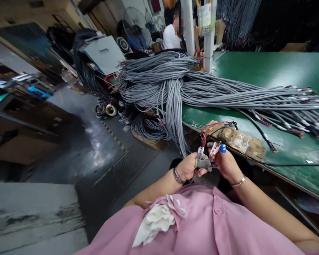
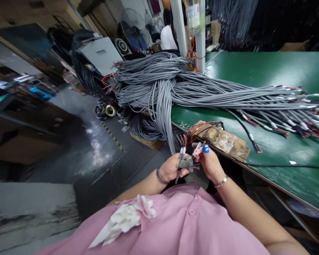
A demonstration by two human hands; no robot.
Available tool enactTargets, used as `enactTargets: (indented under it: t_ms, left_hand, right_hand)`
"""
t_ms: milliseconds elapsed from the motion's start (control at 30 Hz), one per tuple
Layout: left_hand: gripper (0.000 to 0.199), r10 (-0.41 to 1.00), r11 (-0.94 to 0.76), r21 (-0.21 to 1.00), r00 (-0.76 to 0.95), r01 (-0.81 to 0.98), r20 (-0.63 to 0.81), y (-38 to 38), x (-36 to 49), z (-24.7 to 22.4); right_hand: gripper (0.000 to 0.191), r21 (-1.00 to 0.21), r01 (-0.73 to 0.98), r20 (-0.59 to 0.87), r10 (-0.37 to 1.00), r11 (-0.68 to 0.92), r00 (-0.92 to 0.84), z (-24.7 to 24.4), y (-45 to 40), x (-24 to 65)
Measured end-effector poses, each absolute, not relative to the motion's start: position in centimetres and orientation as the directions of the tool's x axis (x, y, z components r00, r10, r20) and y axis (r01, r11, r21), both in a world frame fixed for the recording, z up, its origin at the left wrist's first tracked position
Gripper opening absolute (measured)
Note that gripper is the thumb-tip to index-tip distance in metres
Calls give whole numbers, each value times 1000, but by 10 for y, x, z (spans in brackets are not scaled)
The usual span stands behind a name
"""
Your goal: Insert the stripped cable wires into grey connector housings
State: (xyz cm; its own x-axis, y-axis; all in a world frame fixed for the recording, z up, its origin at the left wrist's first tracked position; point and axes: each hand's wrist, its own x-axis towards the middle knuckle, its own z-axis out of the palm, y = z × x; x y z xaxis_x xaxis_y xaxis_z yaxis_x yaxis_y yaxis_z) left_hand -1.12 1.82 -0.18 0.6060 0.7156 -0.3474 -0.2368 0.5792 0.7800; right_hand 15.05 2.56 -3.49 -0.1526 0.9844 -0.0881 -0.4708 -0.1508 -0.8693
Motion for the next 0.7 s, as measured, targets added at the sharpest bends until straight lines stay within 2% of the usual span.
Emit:
enactTargets:
  t_ms: [133,367,533,700]
  left_hand:
    - [40,708,590,775,608,-228,-360,21,-9,-3]
    - [36,705,566,807,606,-167,-369,19,-6,-6]
    - [37,729,556,815,568,-166,-382,18,-6,-7]
    - [35,770,491,855,543,-167,-337,11,-6,-1]
  right_hand:
    - [43,-737,-621,-167,962,-267,-216,-26,29,146]
    - [46,-733,-633,-148,966,-250,-211,-22,28,146]
    - [46,-697,-652,-158,951,-298,-266,-25,28,147]
    - [51,-647,-660,-174,917,-382,-359,-25,27,152]
